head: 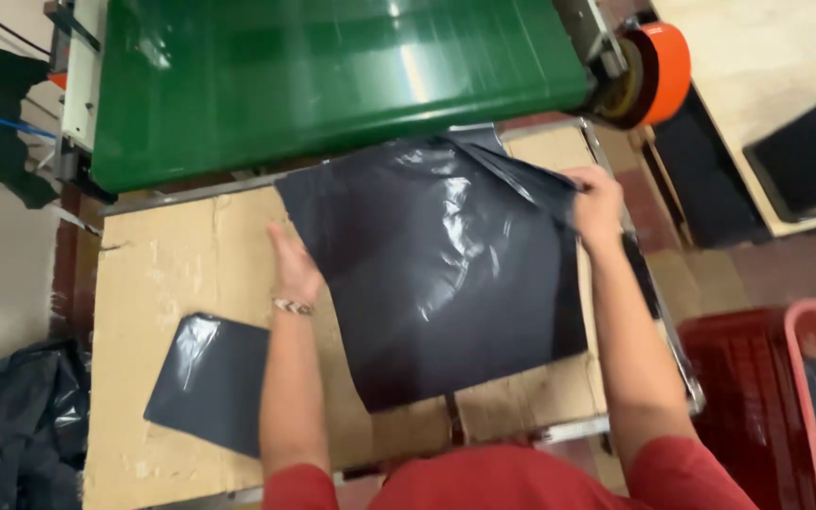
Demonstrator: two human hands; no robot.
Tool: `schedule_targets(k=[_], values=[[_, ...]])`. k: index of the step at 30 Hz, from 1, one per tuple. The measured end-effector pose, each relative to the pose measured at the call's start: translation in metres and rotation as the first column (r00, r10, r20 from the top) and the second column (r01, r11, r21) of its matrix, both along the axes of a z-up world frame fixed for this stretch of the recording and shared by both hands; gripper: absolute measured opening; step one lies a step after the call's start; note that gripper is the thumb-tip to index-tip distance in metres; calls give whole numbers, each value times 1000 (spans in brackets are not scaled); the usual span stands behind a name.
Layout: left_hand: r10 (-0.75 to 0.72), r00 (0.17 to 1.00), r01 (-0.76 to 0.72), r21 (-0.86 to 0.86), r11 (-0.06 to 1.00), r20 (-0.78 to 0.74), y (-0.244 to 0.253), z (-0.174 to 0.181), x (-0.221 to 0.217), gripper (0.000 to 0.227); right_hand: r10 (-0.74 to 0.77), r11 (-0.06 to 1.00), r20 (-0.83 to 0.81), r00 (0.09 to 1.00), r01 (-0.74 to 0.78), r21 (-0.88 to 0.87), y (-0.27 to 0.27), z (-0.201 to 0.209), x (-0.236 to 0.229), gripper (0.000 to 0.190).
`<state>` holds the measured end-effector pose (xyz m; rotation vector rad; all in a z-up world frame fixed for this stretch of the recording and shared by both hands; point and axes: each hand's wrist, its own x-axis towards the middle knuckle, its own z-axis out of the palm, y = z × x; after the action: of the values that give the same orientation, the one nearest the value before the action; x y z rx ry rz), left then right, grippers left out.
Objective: Folding plastic bags and placing them into a basket
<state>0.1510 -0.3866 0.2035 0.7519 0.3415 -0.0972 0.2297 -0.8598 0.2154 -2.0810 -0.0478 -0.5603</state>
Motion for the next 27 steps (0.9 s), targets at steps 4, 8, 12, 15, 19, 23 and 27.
schedule_targets(k=[4, 8, 12, 15, 19, 23, 27], values=[[-21, 967, 92, 274, 957, -253, 1, -149, 17, 96, -10, 996, -330, 944, -18, -83, 33, -113, 113, 12], [88, 965, 204, 918, 341, -247, -7, -183, 17, 44, -105, 970, -498, 861, -21, -241, 36, -168, 152, 19], [140, 971, 191, 980, 47, -196, -21, -160, 11, 28, -49, 945, -428, 902, -96, -311, 38, -138, 160, 35], [175, 963, 203, 979, 18, -203, -29, -151, 8, 26, 25, 886, -361, 932, -188, -423, 38, -124, 174, 50], [219, 971, 131, 981, -144, -97, -36, -162, 8, 23, 43, 760, -412, 910, -298, -577, 44, -136, 213, 83], [240, 966, 145, 974, -176, -100, -35, -170, 7, 35, -46, 652, -529, 847, -375, -658, 59, -127, 225, 92], [234, 966, 148, 977, -152, -110, -44, -152, 11, 34, -83, 668, -565, 821, -375, -643, 70, -108, 222, 91]])
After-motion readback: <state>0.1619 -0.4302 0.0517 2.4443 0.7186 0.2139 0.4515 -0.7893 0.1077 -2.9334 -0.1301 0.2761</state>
